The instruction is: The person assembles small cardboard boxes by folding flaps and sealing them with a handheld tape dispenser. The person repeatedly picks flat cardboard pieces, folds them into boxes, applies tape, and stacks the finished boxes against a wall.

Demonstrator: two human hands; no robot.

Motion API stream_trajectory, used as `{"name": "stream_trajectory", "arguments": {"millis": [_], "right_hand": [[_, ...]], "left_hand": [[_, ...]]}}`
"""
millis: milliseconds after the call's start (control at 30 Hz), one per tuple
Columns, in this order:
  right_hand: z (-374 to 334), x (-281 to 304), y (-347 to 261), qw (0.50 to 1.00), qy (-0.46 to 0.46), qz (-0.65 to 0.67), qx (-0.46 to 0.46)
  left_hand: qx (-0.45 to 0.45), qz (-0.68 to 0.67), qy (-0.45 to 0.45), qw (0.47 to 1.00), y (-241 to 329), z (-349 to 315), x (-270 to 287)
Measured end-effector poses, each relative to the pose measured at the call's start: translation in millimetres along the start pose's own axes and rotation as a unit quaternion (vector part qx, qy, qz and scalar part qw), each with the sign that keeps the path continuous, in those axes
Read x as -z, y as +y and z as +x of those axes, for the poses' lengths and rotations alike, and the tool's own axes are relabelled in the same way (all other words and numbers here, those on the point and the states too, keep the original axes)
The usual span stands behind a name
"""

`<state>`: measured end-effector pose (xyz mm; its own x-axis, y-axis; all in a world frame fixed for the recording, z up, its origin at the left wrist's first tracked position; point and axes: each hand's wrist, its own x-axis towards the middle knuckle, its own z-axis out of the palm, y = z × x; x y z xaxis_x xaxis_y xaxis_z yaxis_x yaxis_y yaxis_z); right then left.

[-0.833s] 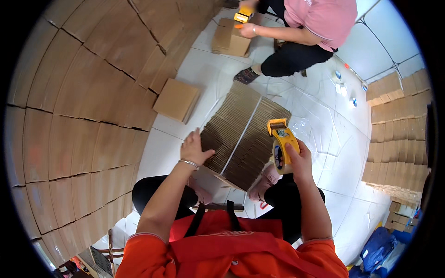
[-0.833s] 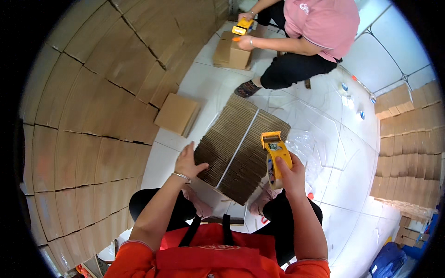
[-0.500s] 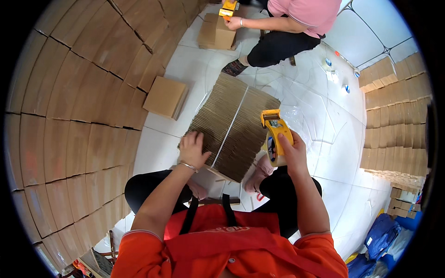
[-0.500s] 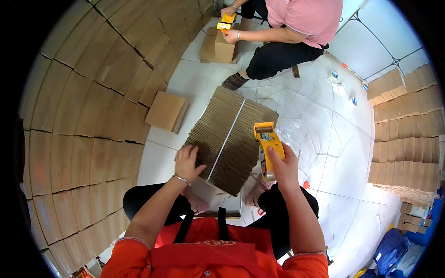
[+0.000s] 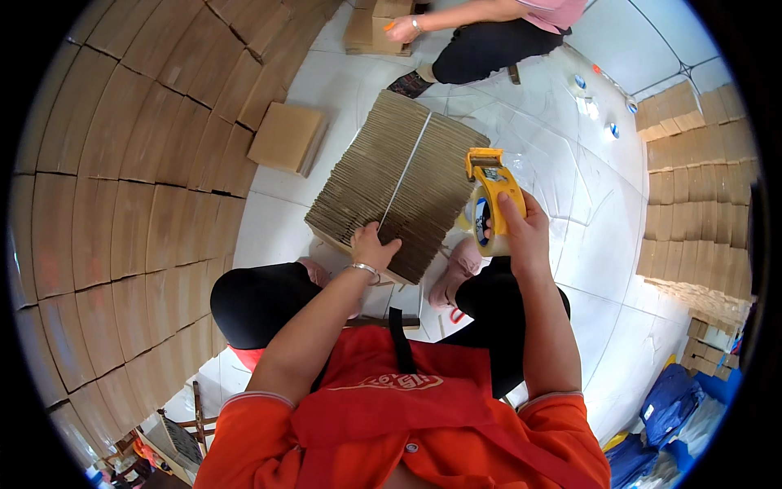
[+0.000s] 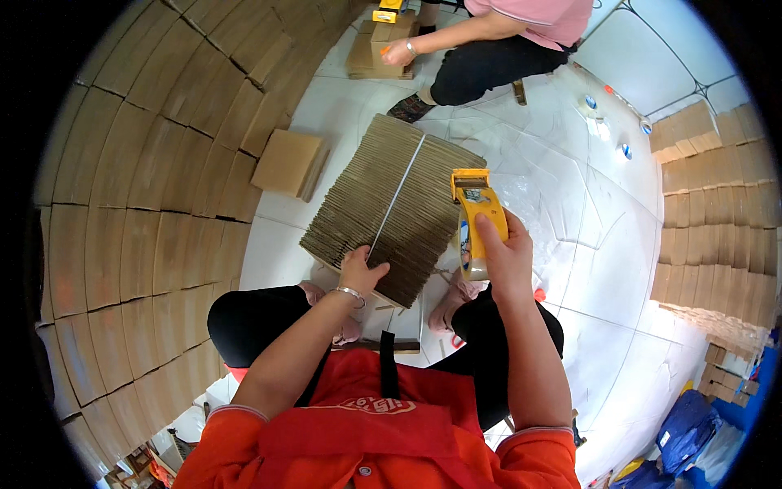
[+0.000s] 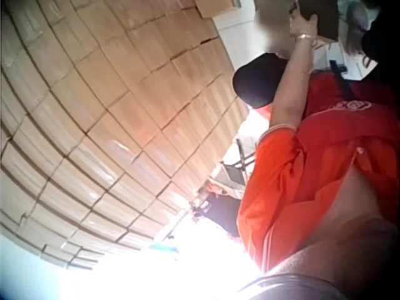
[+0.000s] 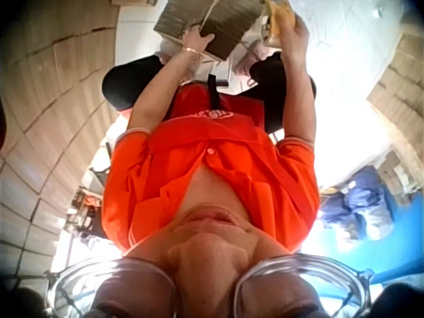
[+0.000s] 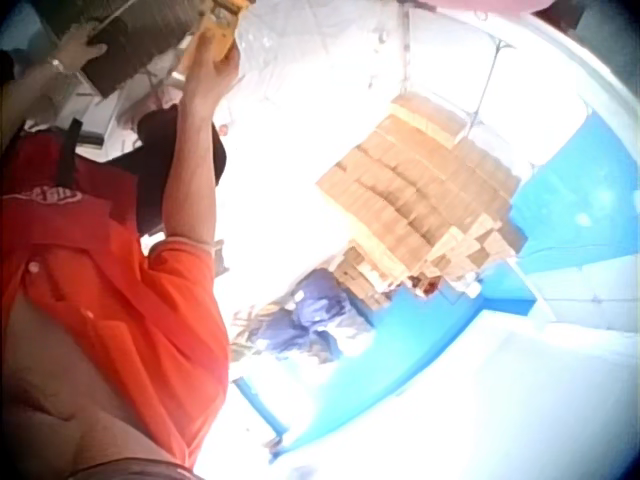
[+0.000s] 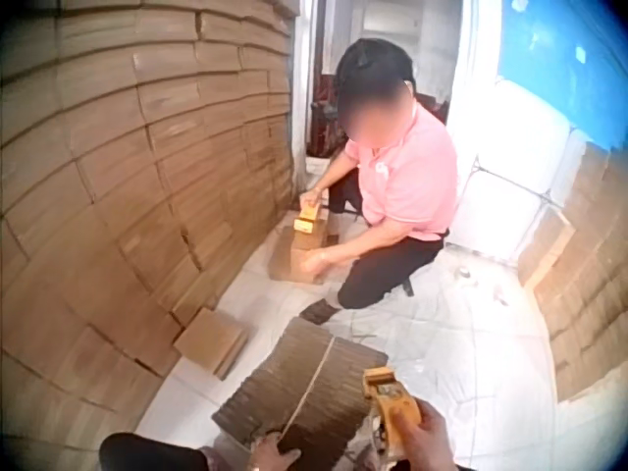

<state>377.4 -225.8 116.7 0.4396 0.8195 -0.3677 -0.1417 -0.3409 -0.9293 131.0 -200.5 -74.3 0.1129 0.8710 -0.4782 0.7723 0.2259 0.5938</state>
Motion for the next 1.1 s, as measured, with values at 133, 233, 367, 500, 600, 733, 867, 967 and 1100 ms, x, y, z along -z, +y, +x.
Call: {"name": "stream_trajectory", "arguments": {"millis": [133, 233, 367, 500, 600, 733, 867, 967, 1100], "right_hand": [[-4.7, -0.7, -4.3, 0.999, -0.004, 0.034, 0.002], [-4.0, 3.4, -4.8, 1.000, 0.003, 0.027, -0.001], [-6.7, 3.6, -9.0, 0.999, 0.008, 0.032, -0.004], [-5.0, 1.4, -8.3, 1.000, 0.015, 0.019, 0.000], [-4.9, 8.4, -3.5, 0.999, 0.017, 0.048, 0.008], [11.9, 20.8, 31.8, 0.995, 0.063, -0.051, 0.058], [1.6, -7.5, -2.2, 0.989, 0.038, -0.141, 0.038], [-5.8, -27.8, 9.4, 0.988, 0.052, -0.106, 0.100], [-29.5, -7.9, 3.6, 0.992, 0.050, -0.067, 0.091]], "left_hand": [[0.117, -0.055, -0.046, 0.991, 9.8, 15.4, 2.4], [0.159, -0.018, -0.062, 0.985, 24.2, 14.5, 4.2], [0.201, 0.014, -0.052, 0.978, 33.8, 14.8, 7.0], [0.196, 0.047, -0.036, 0.979, 29.8, 19.5, 9.1], [0.152, 0.010, -0.056, 0.987, 27.9, 23.9, 17.3], [0.016, 0.046, -0.095, 0.994, 16.8, 28.5, 12.7], [0.094, -0.345, -0.161, 0.920, -29.7, 39.3, 18.3], [0.133, -0.375, -0.216, 0.892, -59.7, 46.4, 22.8], [0.122, -0.233, -0.184, 0.947, -120.8, 101.7, -3.9]]}}
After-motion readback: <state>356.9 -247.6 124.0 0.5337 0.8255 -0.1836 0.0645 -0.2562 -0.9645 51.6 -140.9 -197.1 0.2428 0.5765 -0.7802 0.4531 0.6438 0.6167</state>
